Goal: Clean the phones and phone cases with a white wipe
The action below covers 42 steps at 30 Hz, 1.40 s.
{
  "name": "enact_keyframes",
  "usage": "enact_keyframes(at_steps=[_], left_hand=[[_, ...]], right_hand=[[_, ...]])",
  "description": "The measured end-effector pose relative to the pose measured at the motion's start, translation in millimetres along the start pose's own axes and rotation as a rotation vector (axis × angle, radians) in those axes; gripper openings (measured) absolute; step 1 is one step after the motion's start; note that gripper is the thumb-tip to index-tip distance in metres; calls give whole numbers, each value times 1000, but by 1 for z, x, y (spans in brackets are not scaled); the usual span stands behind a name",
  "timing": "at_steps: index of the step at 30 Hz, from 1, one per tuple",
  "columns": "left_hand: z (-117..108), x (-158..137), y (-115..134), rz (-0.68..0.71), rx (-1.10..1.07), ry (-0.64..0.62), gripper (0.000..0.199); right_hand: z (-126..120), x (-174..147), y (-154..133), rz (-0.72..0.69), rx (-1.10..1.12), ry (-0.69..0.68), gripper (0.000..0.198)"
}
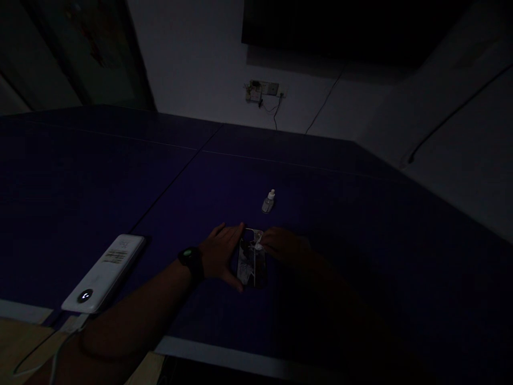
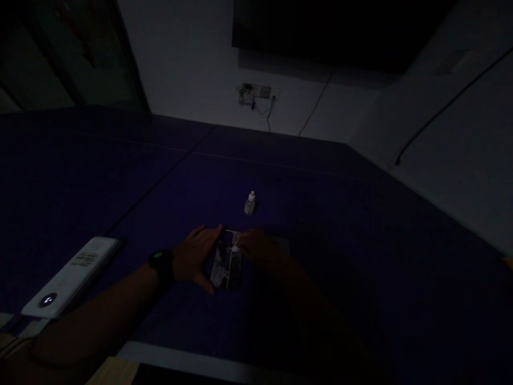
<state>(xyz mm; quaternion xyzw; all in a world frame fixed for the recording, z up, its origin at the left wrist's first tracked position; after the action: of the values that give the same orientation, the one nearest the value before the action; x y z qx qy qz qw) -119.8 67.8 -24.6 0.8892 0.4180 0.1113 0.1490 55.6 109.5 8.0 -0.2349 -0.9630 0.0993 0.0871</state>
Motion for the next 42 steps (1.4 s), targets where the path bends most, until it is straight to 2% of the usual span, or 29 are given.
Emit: enact_keyframes(at_steps=[3, 9, 12, 14, 17, 21, 23, 26, 34, 37, 42], left_hand=[[0, 0, 1, 7, 6, -3, 150], [0, 1, 1, 11, 23, 9, 149], [1, 0, 1, 19, 25, 15, 148], [2, 0, 0, 20, 24, 21, 148], [1, 0, 0, 21, 17, 20, 149], [1, 0, 1, 10, 10, -1, 151], [0, 1, 0, 2, 9, 1, 151], [0, 0, 0, 7, 12, 1, 150], [-1, 0, 1, 9, 14, 5, 149], [-1, 0, 1, 7, 18, 4, 150], [-1, 0, 1, 3, 27, -2, 150]], right_hand=[[-1, 3, -5, 12, -14, 63, 16], [12, 26, -35, -2, -53, 98, 18], [12, 27, -43, -70, -5, 80, 16], [11, 22, -41, -120, 29, 25, 14], [9, 15, -30, -85, 28, -21, 15], [8, 20, -30, -46, -30, 45, 17], [9, 25, -38, -95, -17, 66, 17], [9, 23, -41, -157, 33, 21, 15], [-2, -9, 7, 48, -49, -9, 17], [3, -5, 3, 41, -54, -27, 17], [8, 2, -13, -79, 45, -57, 13]])
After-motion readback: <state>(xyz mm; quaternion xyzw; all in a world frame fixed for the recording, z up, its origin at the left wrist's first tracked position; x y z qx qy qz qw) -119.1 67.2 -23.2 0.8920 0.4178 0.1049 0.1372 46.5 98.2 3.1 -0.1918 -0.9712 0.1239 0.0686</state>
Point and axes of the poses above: each hand's wrist, its own x-axis towards the middle knuckle, its own z-axis out of the palm, y = z × x, the point moved 5 cm from there along x, towards the middle knuckle, and after that the axes turned 5 degrees about -y, right-handed, at the moved point
